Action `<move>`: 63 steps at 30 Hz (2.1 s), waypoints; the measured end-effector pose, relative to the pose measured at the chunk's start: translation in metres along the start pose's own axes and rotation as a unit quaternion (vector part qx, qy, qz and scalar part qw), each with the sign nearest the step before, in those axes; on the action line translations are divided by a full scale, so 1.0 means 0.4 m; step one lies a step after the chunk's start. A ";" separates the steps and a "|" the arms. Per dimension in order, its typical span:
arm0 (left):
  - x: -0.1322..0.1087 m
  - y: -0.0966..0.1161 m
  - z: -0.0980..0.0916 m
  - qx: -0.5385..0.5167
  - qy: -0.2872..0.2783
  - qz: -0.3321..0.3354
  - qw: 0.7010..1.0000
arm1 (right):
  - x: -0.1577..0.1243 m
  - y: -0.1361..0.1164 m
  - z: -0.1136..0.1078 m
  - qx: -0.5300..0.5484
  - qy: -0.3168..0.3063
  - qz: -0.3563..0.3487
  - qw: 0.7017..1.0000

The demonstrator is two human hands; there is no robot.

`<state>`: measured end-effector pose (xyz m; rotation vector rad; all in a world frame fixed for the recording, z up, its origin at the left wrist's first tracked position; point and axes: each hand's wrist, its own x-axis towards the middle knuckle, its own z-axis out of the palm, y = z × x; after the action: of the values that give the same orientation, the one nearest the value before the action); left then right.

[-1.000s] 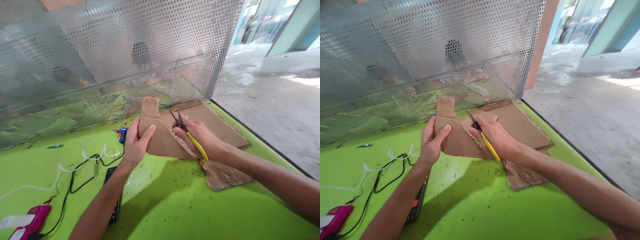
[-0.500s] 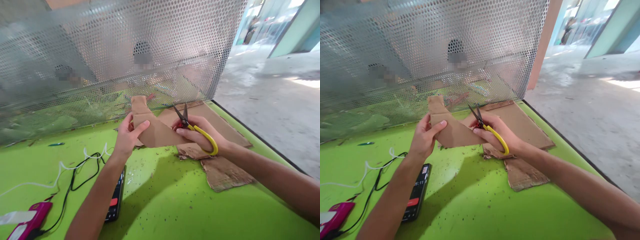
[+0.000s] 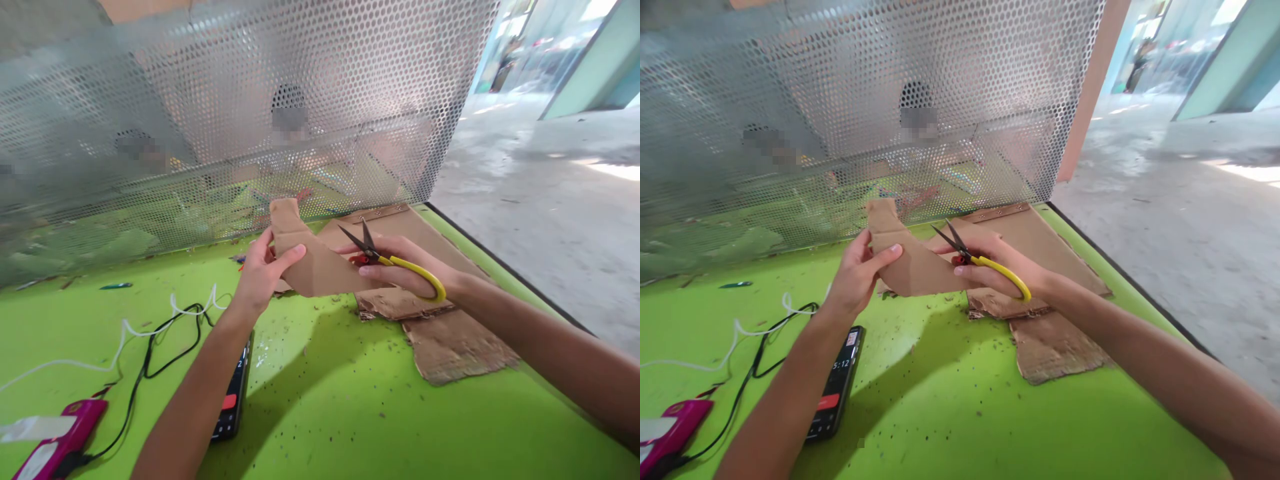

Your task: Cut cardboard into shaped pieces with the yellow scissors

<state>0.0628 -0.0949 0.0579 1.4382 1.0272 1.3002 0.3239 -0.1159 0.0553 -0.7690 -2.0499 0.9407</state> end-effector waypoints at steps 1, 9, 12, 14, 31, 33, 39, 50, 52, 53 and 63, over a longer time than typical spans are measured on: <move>-0.002 -0.001 0.004 0.004 -0.005 -0.006 1.000 | -0.001 0.001 0.001 -0.003 -0.003 -0.001 1.000; -0.013 0.008 0.032 0.011 -0.040 -0.057 0.998 | -0.006 0.011 0.011 -0.035 -0.018 -0.021 0.999; -0.011 0.008 0.027 0.012 -0.047 -0.071 0.996 | -0.006 0.016 0.010 -0.036 -0.019 -0.015 0.999; -0.006 0.006 0.017 0.011 -0.044 -0.069 0.997 | -0.004 0.021 0.006 -0.025 -0.019 0.007 0.999; 0.011 -0.005 -0.029 0.056 -0.085 -0.083 0.991 | 0.008 0.023 -0.010 -0.028 -0.024 0.039 0.999; 0.008 -0.001 -0.024 0.060 -0.088 -0.086 0.991 | 0.006 0.017 -0.004 -0.008 -0.020 0.050 0.999; 0.002 0.012 -0.010 0.075 -0.069 -0.075 0.992 | 0.002 0.034 -0.009 0.004 -0.048 0.102 0.994; -0.001 0.011 -0.013 0.067 -0.055 -0.071 0.994 | -0.001 0.046 -0.039 -0.067 -0.113 0.099 0.986; -0.001 0.012 -0.013 0.067 -0.048 -0.074 0.994 | -0.001 0.041 -0.036 -0.057 -0.107 0.098 0.988; -0.001 0.013 -0.013 0.067 -0.045 -0.075 0.994 | 0.000 0.038 -0.035 -0.054 -0.104 0.097 0.988; 0.003 0.022 -0.019 0.023 -0.015 -0.081 0.996 | 0.000 0.029 -0.035 -0.097 -0.114 0.065 0.987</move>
<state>0.0552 -0.0950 0.0672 1.3741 1.1347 1.1411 0.3377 -0.1043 0.0522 -0.9437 -2.3396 0.9464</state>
